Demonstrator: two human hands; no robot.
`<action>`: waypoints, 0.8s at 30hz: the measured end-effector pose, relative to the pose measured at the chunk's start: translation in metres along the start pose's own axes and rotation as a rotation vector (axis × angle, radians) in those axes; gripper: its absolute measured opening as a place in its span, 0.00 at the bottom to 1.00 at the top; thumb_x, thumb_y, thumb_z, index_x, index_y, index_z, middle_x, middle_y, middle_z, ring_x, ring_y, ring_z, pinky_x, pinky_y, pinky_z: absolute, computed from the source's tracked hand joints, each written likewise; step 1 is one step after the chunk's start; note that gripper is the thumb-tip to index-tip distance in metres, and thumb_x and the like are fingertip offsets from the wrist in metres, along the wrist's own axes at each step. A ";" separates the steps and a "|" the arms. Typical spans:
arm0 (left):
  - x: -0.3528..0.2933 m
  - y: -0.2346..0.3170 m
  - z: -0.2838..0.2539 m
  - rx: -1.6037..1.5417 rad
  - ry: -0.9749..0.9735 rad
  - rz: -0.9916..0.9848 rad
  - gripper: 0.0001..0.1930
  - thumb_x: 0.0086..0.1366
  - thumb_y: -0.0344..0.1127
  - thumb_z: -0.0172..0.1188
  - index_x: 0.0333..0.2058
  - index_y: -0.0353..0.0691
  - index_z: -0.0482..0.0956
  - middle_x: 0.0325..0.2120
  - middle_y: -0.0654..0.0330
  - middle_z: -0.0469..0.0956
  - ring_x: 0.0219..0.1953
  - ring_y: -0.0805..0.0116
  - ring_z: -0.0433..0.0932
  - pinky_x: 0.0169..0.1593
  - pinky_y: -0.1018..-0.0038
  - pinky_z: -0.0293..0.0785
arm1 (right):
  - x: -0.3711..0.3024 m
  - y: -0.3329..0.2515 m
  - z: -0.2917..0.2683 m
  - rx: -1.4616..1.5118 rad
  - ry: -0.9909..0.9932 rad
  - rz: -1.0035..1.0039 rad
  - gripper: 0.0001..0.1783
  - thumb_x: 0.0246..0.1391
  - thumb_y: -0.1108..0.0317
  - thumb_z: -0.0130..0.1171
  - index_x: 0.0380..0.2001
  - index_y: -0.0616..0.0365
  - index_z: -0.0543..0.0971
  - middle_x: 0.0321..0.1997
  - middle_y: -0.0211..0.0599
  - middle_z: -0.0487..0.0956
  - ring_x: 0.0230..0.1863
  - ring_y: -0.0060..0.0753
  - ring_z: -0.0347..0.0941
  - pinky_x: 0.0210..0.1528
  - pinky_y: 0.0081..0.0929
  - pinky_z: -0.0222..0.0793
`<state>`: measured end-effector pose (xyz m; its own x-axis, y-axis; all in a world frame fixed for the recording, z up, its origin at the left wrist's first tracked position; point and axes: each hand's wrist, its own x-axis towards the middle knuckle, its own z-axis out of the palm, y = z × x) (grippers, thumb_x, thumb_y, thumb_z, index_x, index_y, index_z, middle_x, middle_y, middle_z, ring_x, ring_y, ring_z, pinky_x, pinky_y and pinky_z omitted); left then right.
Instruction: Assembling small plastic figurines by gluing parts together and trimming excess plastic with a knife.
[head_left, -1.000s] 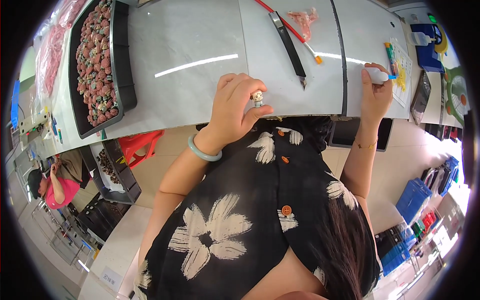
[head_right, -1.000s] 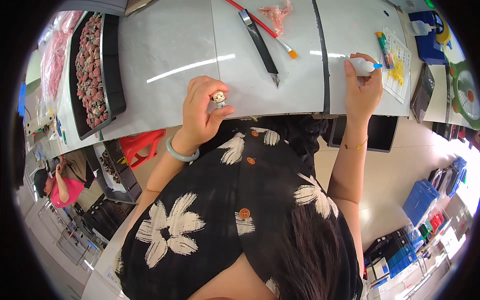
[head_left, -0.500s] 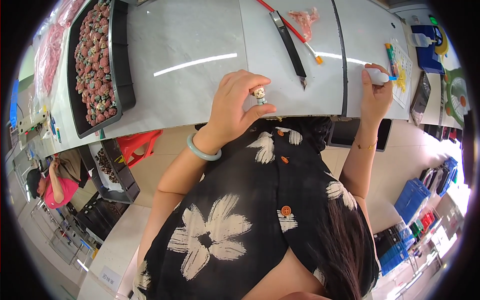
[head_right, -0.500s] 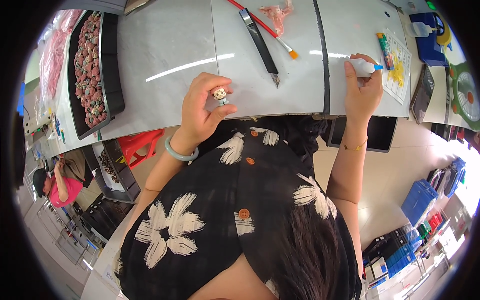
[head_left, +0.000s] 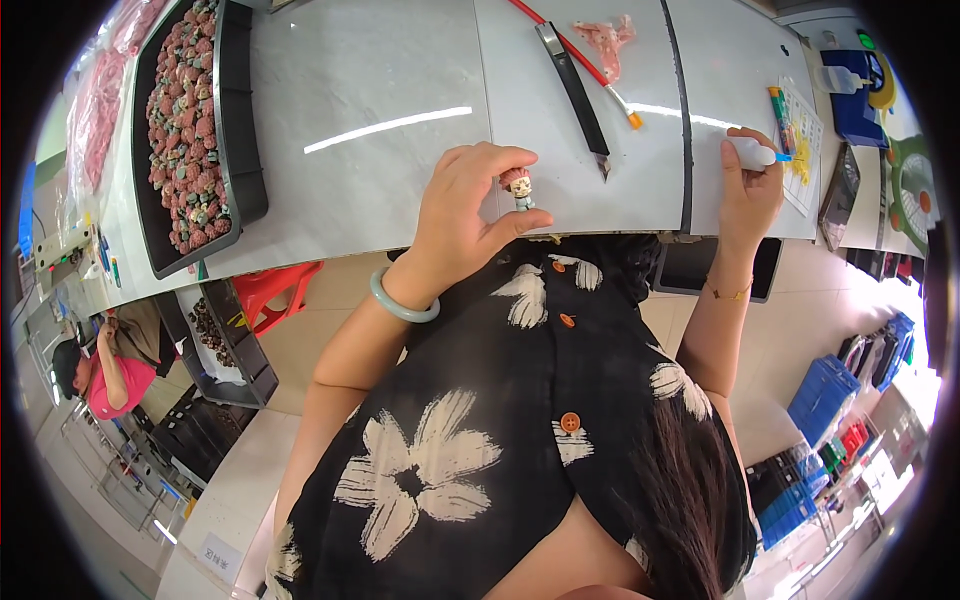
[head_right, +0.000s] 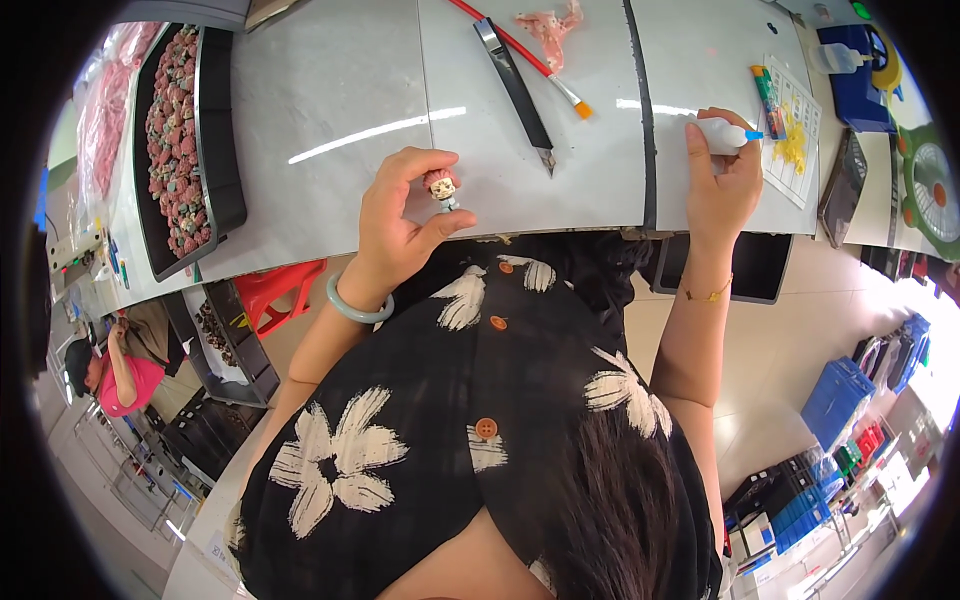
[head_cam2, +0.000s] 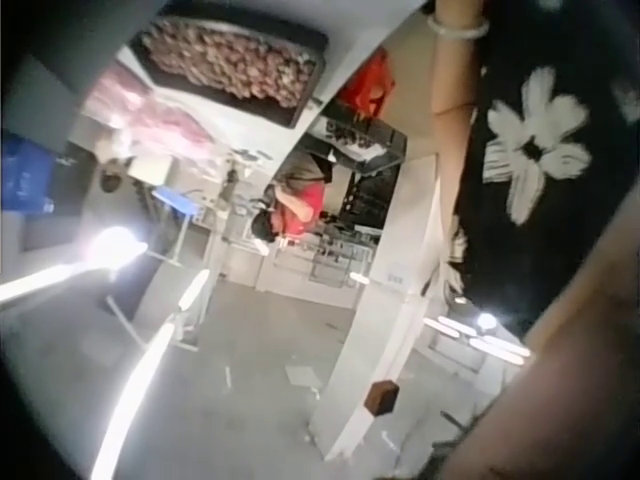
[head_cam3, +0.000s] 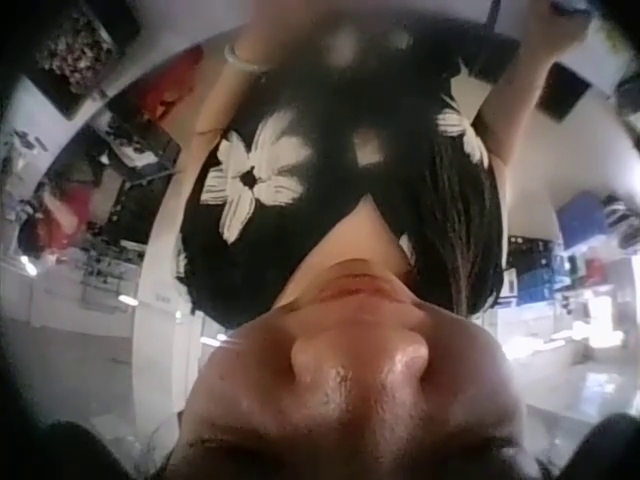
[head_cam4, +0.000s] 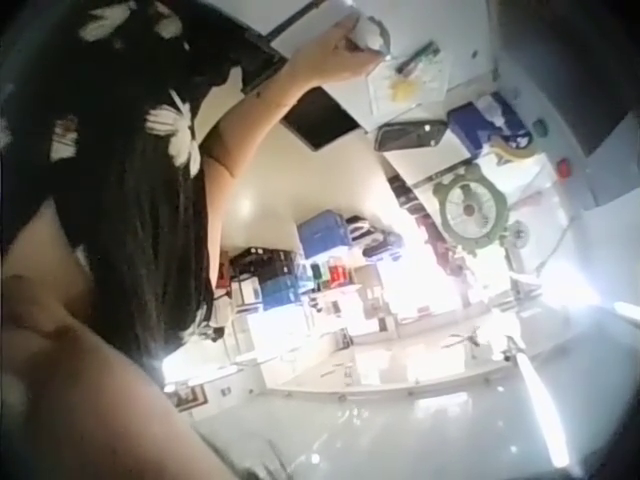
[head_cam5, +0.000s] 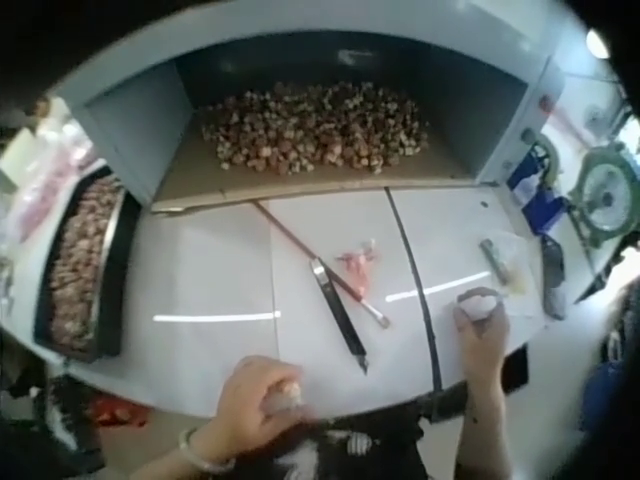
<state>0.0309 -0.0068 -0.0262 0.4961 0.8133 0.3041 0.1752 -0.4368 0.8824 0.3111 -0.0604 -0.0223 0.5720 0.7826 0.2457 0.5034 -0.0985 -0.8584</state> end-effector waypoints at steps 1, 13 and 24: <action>0.000 0.001 0.000 0.011 -0.006 0.013 0.20 0.45 0.42 0.65 0.37 0.41 0.72 0.26 0.64 0.72 0.29 0.67 0.71 0.40 0.74 0.61 | 0.000 0.001 0.000 0.015 0.007 -0.013 0.11 0.49 0.73 0.57 0.36 0.64 0.71 0.36 0.32 0.73 0.37 0.18 0.66 0.41 0.12 0.62; 0.000 0.003 -0.002 0.074 -0.038 0.023 0.20 0.45 0.37 0.66 0.38 0.39 0.73 0.28 0.62 0.74 0.31 0.68 0.71 0.38 0.76 0.65 | -0.015 -0.015 -0.001 -0.240 -0.024 -0.207 0.11 0.50 0.71 0.56 0.37 0.63 0.72 0.38 0.33 0.73 0.37 0.21 0.67 0.43 0.16 0.61; -0.005 -0.001 -0.001 0.096 -0.022 -0.056 0.22 0.39 0.31 0.70 0.36 0.36 0.74 0.28 0.59 0.74 0.29 0.70 0.72 0.35 0.78 0.69 | -0.047 -0.051 0.050 -0.252 -0.289 -0.515 0.21 0.26 0.82 0.58 0.32 0.55 0.77 0.33 0.33 0.75 0.37 0.34 0.69 0.42 0.25 0.61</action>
<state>0.0274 -0.0103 -0.0279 0.5021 0.8289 0.2465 0.2827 -0.4267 0.8591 0.2263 -0.0613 -0.0129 0.0362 0.8986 0.4372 0.8242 0.2206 -0.5216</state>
